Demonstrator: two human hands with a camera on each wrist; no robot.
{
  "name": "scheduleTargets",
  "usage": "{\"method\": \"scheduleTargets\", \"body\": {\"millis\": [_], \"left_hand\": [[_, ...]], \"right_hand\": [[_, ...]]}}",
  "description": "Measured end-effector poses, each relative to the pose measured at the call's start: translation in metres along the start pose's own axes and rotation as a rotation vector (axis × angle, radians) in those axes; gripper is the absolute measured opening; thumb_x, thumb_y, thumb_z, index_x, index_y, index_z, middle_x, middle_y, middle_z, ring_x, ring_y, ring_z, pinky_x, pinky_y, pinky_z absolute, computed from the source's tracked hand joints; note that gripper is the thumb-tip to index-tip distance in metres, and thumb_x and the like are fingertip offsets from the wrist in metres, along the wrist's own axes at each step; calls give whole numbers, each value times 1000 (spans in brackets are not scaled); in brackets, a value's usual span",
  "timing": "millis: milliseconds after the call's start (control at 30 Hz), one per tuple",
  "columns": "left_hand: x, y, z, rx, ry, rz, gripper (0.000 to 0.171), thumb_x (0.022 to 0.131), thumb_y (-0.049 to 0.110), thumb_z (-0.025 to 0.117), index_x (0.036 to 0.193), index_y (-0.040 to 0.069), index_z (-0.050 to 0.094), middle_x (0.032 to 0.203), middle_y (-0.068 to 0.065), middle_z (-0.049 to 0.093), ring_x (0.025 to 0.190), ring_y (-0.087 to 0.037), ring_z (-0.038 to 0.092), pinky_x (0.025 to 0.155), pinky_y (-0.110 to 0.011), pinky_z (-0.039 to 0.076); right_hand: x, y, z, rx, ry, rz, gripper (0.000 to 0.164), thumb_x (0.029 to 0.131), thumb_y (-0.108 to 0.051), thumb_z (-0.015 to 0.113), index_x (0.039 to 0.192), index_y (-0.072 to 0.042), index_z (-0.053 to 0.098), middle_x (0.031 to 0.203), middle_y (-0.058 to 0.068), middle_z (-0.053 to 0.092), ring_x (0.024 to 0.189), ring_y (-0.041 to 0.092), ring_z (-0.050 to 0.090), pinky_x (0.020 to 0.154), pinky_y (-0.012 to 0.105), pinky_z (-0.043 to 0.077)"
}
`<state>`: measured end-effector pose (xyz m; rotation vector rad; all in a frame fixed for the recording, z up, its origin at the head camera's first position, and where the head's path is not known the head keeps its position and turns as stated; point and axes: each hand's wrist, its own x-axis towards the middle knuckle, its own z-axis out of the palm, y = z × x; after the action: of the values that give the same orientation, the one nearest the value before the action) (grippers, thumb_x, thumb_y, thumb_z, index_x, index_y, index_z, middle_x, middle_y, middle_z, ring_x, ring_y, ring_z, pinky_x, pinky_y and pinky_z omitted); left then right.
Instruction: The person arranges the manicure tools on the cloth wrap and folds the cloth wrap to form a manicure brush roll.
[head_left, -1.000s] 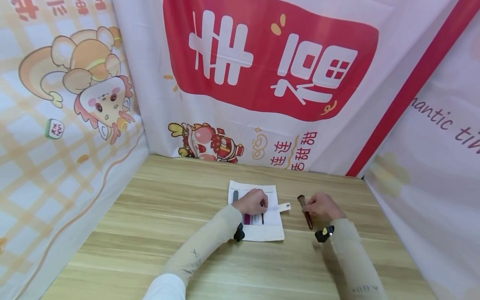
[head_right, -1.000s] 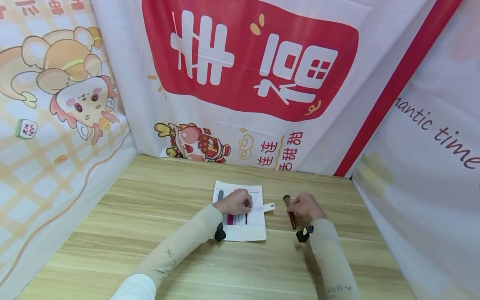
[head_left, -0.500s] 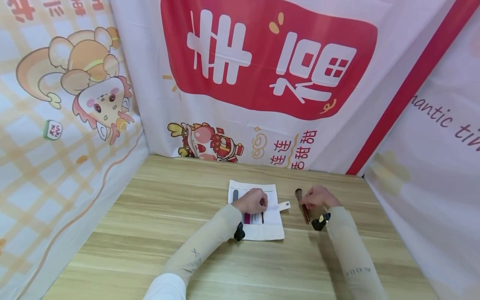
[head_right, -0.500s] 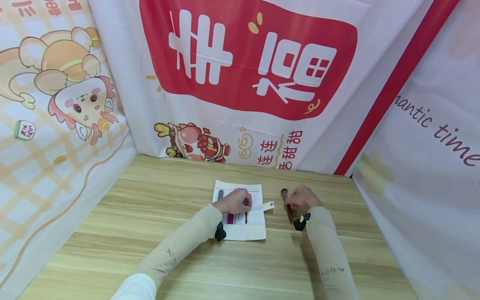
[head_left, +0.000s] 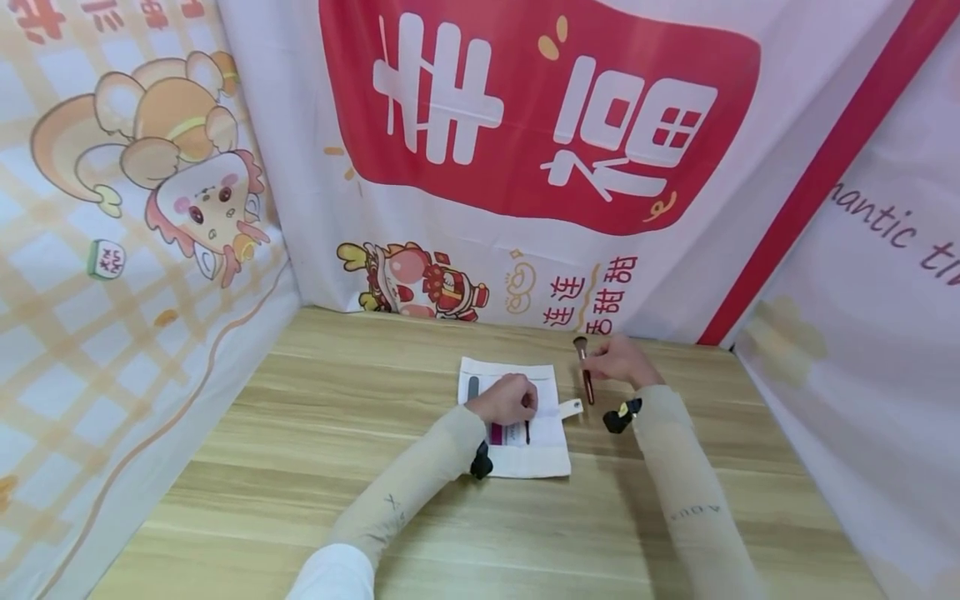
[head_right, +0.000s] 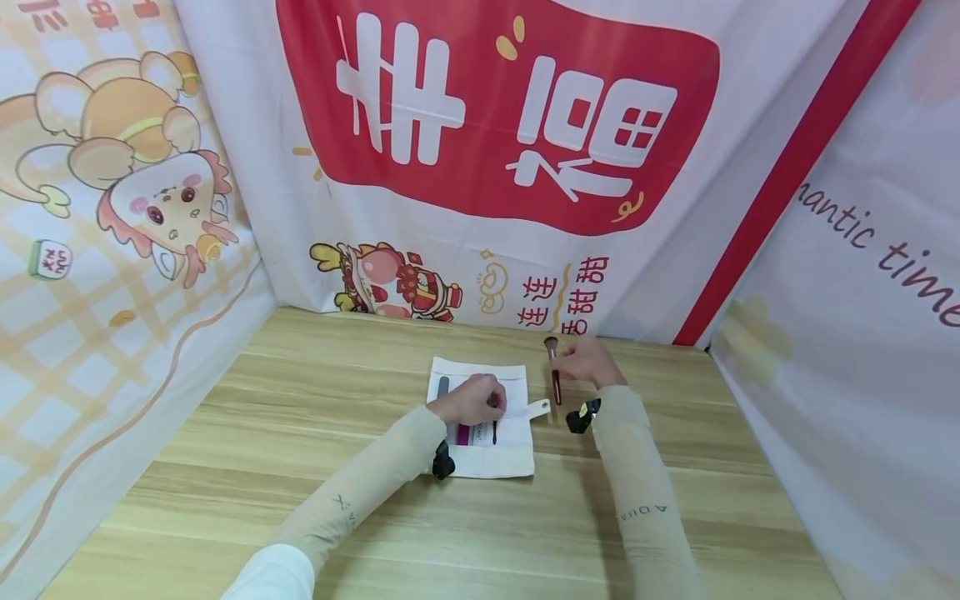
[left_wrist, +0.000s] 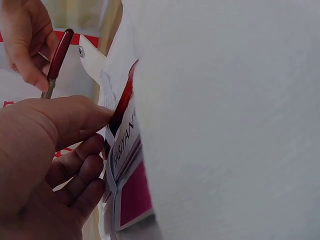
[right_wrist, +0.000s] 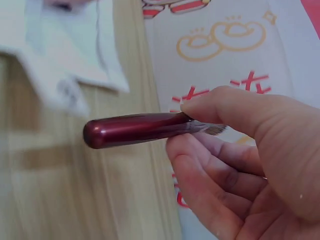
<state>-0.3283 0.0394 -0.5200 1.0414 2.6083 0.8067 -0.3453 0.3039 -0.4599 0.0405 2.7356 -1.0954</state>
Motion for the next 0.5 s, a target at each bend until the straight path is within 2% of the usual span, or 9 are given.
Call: {"method": "scheduleTargets", "body": {"millis": [67, 200, 367, 400, 500], "left_hand": [[1, -1, 1, 6, -6, -4, 12, 96, 7, 72, 86, 11, 76, 80, 5, 67, 79, -10, 58, 78, -23, 49], [3, -3, 3, 21, -14, 5, 14, 95, 6, 71, 83, 13, 75, 77, 6, 66, 77, -9, 58, 76, -23, 48], [3, -4, 0, 17, -4, 40, 14, 95, 5, 69, 84, 10, 75, 76, 5, 67, 76, -9, 59, 77, -23, 50], [7, -11, 4, 25, 8, 56, 14, 96, 8, 69, 83, 11, 75, 77, 5, 68, 77, -10, 59, 78, -24, 50], [5, -11, 4, 30, 20, 71, 14, 96, 8, 69, 84, 10, 76, 76, 5, 68, 77, -9, 58, 78, -25, 50]], "right_hand": [[3, -9, 4, 9, 9, -23, 24, 95, -25, 77, 97, -1, 76, 96, 11, 80, 102, 39, 77, 94, 50, 61], [8, -25, 14, -4, 52, -56, 27, 93, -27, 78, 103, -2, 78, 91, 10, 81, 95, 35, 79, 84, 42, 63], [18, -37, 31, 4, 147, -90, 22, 90, -26, 80, 96, -4, 80, 83, 9, 81, 83, 29, 79, 67, 28, 57], [20, -38, 36, 18, 165, -95, 21, 90, -24, 81, 94, -4, 80, 81, 9, 81, 82, 30, 79, 65, 26, 56], [25, -38, 49, 70, 190, -110, 20, 89, -22, 82, 93, -2, 80, 80, 12, 80, 81, 33, 78, 62, 24, 54]]}}
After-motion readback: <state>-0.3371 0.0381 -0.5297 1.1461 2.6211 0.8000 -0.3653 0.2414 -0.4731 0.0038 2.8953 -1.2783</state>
